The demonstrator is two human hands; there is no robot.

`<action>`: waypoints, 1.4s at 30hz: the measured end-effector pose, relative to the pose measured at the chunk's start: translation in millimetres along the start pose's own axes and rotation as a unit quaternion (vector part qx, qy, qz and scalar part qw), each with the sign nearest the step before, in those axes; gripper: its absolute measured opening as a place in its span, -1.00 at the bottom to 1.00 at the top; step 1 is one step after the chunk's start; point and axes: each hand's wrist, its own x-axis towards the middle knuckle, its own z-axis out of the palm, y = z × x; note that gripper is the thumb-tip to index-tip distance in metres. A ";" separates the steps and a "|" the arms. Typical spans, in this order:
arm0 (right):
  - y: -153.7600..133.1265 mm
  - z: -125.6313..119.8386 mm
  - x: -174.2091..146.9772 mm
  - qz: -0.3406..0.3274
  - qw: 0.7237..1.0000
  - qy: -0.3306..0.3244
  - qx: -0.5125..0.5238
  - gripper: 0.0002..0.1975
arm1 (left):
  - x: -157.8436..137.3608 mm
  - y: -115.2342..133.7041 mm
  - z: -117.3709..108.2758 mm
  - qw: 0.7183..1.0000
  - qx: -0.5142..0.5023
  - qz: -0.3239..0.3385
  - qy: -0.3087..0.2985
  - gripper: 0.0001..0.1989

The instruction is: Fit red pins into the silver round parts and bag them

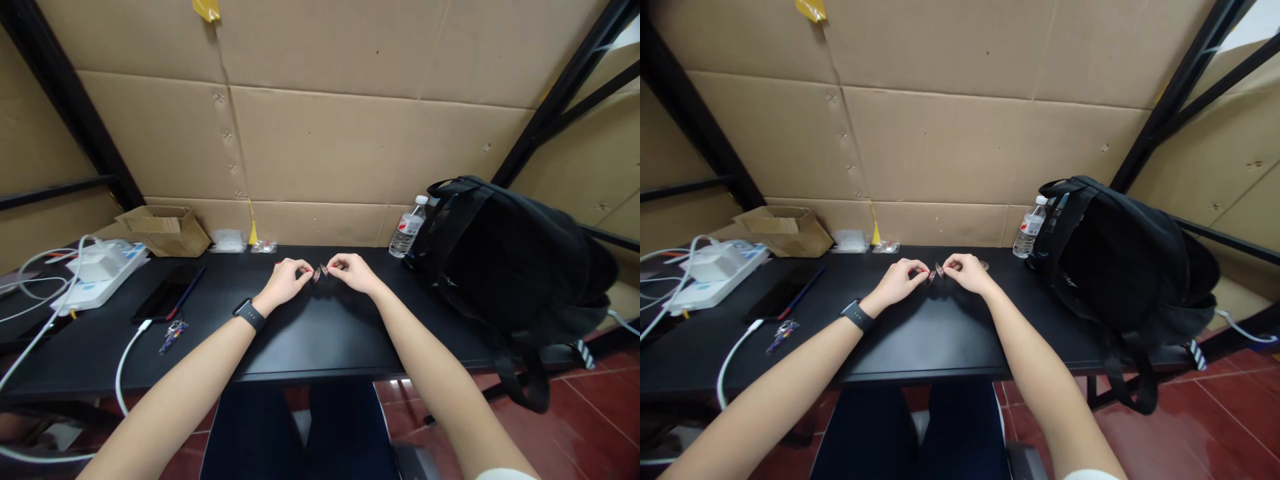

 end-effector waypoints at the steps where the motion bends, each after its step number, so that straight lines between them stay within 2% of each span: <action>1: -0.8 1.5 0.5 -0.003 1.000 0.011 0.028 -0.88 | 0.3 -0.1 -0.2 1.000 -0.021 -0.008 0.008 -0.84; 5: -2.2 7.7 1.2 -0.009 0.995 0.044 0.084 -0.86 | 1.6 -4.1 4.2 0.992 -0.107 -0.041 0.043 -0.83; 11: -3.1 18.3 0.8 -0.042 0.995 0.059 0.068 -0.83 | 2.9 -7.1 9.8 0.980 -0.184 -0.037 0.062 -0.83; 14: -2.3 22.1 0.5 -0.040 0.991 0.046 0.122 -0.82 | 2.1 -5.2 6.6 0.985 -0.156 -0.030 0.066 -0.85; 16: 0.1 22.5 -0.2 -0.029 0.990 0.018 0.133 -0.83 | 0.9 -4.2 4.2 0.993 -0.109 -0.020 0.048 -0.87; 19: 6.6 20.7 -1.5 -0.048 0.997 -0.036 0.041 -0.90 | -0.7 -4.8 4.0 0.999 -0.036 -0.002 -0.011 -0.92; 22: 13.0 19.1 -2.4 -0.067 0.994 -0.059 -0.057 -0.96 | -1.4 -7.3 8.2 0.998 -0.024 -0.003 -0.049 -0.92; 27: 15.5 19.0 -1.5 -0.092 0.993 -0.046 -0.063 -0.98 | -1.6 -9.6 12.3 0.997 -0.039 -0.019 -0.056 -0.90; 30: 14.0 19.5 -1.2 -0.077 0.996 -0.037 -0.034 -0.73 | -1.5 -9.7 11.8 0.998 -0.029 -0.016 -0.053 -0.89; 32: 13.3 19.9 -0.9 -0.079 0.996 -0.033 -0.031 -0.64 | -1.2 -10.0 11.6 0.998 -0.020 -0.021 -0.050 -0.88; 36: 13.4 19.2 0.2 -0.098 0.993 -0.032 -0.059 -0.74 | -0.6 -10.9 11.8 0.998 -0.006 -0.032 -0.044 -0.86; 42: 14.7 16.1 0.3 -0.094 0.993 -0.032 -0.062 -0.72 | -0.7 -9.2 11.0 0.999 0.017 -0.021 -0.041 -0.85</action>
